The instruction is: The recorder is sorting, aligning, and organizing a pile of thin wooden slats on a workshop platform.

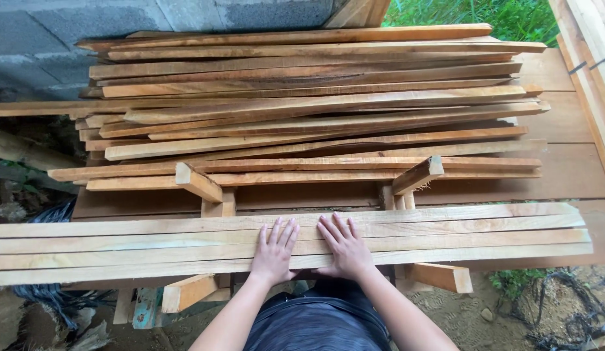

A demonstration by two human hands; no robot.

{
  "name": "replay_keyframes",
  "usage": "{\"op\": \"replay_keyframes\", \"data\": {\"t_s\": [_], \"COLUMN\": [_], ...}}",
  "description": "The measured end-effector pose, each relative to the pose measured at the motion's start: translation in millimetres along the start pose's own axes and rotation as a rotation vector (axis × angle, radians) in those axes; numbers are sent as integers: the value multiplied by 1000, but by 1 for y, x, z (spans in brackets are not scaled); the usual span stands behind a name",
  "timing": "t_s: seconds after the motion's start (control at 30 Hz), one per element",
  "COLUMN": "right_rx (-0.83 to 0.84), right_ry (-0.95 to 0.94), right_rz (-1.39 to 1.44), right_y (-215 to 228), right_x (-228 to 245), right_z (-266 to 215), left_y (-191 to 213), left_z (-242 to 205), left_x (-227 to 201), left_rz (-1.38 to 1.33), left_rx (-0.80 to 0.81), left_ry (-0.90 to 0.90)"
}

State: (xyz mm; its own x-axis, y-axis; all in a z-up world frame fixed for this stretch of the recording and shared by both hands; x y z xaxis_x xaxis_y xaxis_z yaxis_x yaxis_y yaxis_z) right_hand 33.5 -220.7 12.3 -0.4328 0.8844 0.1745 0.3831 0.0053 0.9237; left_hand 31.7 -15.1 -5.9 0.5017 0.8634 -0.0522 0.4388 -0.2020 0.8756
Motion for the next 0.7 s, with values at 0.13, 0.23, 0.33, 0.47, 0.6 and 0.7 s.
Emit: {"op": "replay_keyframes", "data": {"t_s": [0.13, 0.23, 0.33, 0.47, 0.6, 0.7], "right_rx": [30, 45, 72, 41, -30, -99], "right_ry": [-5, -11, -27, -17, -8, 17], "right_rz": [24, 43, 49, 45, 46, 54], "right_y": [3, 14, 15, 6, -6, -11], "right_x": [-1, 4, 1, 3, -2, -3], "right_z": [-2, -1, -2, -5, -5, -7], "left_y": [-3, 1, 1, 7, 10, 5], "left_z": [-1, -2, 2, -2, -5, -5], "left_x": [-1, 2, -2, -4, -4, -4], "left_rz": [51, 57, 54, 23, 38, 47], "left_rx": [27, -1, 20, 5, 36, 24], "left_ry": [7, -1, 12, 43, 51, 45]}}
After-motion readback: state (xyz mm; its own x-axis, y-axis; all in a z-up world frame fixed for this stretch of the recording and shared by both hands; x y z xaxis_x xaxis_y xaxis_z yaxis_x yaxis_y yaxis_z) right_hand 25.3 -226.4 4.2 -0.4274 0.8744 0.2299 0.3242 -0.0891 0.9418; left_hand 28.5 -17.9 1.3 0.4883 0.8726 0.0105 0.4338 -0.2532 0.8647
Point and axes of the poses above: each hand's wrist, its own z-axis towards the middle knuckle, its own y-axis out of the back of the hand, x = y × z, the point moved 3 cm from there along z, towards the middle knuckle, and after that the axes turned 6 degrees about x, right-handed, at the moved point
